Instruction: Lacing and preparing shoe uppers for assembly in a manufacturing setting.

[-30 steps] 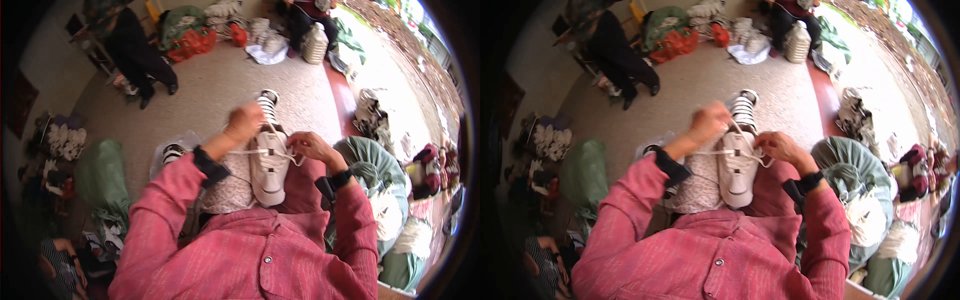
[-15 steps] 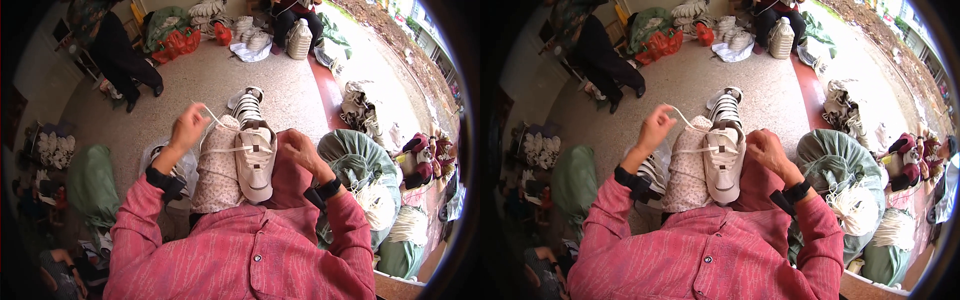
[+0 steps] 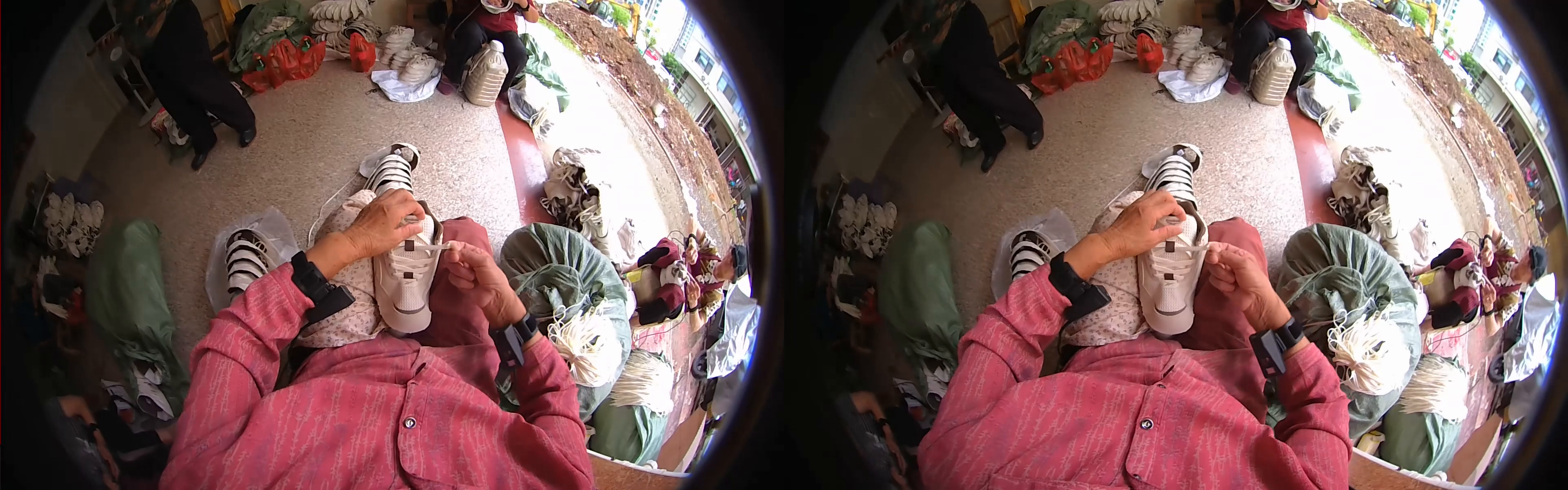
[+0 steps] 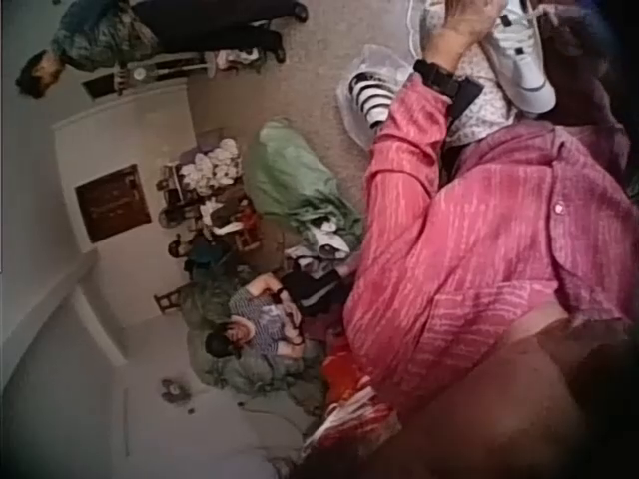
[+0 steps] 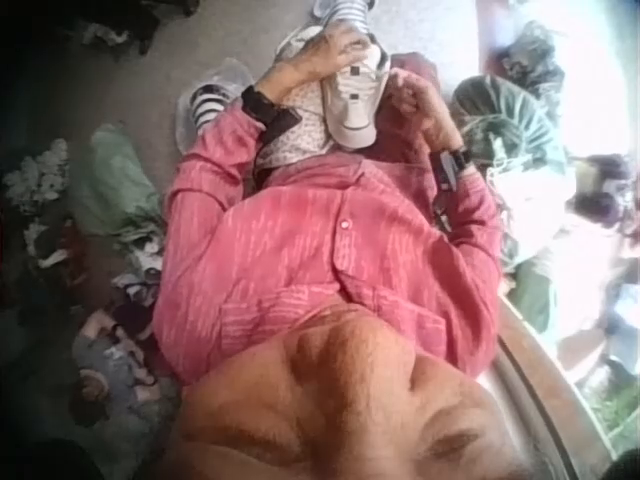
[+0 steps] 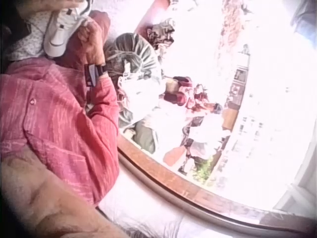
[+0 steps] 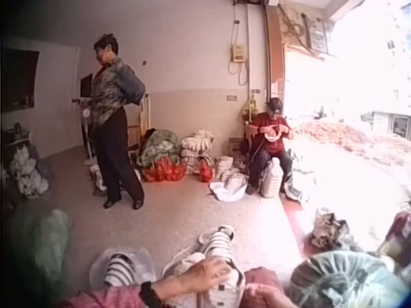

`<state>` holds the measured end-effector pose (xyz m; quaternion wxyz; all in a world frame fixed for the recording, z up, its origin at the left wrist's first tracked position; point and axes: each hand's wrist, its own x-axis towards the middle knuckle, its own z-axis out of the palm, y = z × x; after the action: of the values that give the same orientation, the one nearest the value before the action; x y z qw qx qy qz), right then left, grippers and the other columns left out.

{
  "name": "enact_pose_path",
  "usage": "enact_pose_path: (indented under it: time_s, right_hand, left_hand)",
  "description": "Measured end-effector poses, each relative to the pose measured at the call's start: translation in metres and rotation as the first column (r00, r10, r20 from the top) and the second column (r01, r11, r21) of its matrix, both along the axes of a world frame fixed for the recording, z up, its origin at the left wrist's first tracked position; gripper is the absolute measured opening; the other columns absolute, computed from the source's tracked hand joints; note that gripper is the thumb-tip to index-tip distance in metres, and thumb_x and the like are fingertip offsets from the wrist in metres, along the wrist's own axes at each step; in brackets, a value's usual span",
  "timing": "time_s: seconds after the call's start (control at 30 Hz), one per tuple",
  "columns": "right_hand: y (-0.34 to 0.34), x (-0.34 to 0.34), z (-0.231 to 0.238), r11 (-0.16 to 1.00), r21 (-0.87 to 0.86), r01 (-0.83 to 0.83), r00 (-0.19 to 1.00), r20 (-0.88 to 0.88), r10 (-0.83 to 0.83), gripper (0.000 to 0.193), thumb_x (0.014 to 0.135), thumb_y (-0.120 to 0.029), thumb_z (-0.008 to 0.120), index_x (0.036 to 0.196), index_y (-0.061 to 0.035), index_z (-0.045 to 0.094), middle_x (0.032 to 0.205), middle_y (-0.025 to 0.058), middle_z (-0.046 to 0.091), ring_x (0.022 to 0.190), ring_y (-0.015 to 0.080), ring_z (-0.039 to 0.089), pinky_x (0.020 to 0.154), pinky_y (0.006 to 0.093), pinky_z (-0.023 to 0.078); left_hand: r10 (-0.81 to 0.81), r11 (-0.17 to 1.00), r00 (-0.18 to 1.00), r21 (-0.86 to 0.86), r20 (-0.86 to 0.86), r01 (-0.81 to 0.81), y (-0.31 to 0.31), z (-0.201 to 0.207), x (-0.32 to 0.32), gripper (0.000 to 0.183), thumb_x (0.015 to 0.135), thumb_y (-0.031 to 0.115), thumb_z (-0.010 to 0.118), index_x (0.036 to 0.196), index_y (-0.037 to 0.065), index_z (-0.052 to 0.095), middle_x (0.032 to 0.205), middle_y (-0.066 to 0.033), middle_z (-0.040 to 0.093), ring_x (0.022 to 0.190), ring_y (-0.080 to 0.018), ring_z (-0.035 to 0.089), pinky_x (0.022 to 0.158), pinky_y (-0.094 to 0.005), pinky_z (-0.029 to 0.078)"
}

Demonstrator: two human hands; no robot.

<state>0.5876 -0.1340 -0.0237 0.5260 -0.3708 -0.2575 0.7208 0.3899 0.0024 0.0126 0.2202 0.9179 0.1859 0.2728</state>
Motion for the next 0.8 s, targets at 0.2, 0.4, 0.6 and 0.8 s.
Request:
enact_pose_path:
  time_s: [0.2,0.4,0.6,0.8]
  right_hand:
    - [-0.023,-0.032,-0.015,0.996,-0.053,0.074,0.673,-0.734,-0.089,0.011,0.095,-0.010,0.051,0.104,-0.0048,0.050,0.082,0.0006,0.053,0.047,0.0047,0.033,0.040,0.0196,0.028]
    - [-0.035,-0.018,0.003,0.969,-0.098,0.226,0.973,0.058,-0.222,0.012,0.094,-0.010,0.052,0.104,-0.0040,0.052,0.078,0.0033,0.057,0.053,0.0076,0.047,0.047,0.0229,0.041]
    - [-0.018,-0.014,0.004,0.863,0.506,-0.007,0.277,0.830,-0.485,0.022,0.089,-0.008,0.058,0.110,-0.0017,0.053,0.080,0.0104,0.062,0.066,0.0229,0.061,0.060,0.0339,0.048]
    - [-0.007,-0.009,0.010,0.862,0.448,-0.236,0.132,0.894,-0.429,0.018,0.086,-0.010,0.058,0.102,-0.0022,0.058,0.089,0.0175,0.064,0.080,0.0369,0.062,0.068,0.0419,0.049]
  left_hand:
    - [0.012,0.999,0.999,-0.039,0.031,-0.011,0.000,-0.007,0.002,0.022,0.078,0.018,0.070,0.095,0.007,0.061,0.099,-0.0092,0.057,0.099,-0.0275,0.055,0.088,-0.0373,0.043]
    - [0.287,0.952,0.945,-0.159,0.157,-0.262,-0.013,0.002,-0.030,0.019,0.078,0.014,0.070,0.092,0.005,0.061,0.092,-0.0081,0.060,0.088,-0.0238,0.058,0.076,-0.0330,0.047]
    - [0.305,0.924,0.929,0.170,0.210,-0.341,-0.026,-0.002,-0.045,0.011,0.077,0.007,0.069,0.086,0.005,0.063,0.084,-0.0065,0.062,0.082,-0.0250,0.059,0.072,-0.0331,0.048]
    - [-0.120,0.990,0.982,0.089,0.143,0.108,-0.023,-0.004,0.007,0.009,0.075,0.009,0.070,0.083,0.006,0.068,0.085,-0.0056,0.062,0.086,-0.0254,0.057,0.076,-0.0363,0.047]
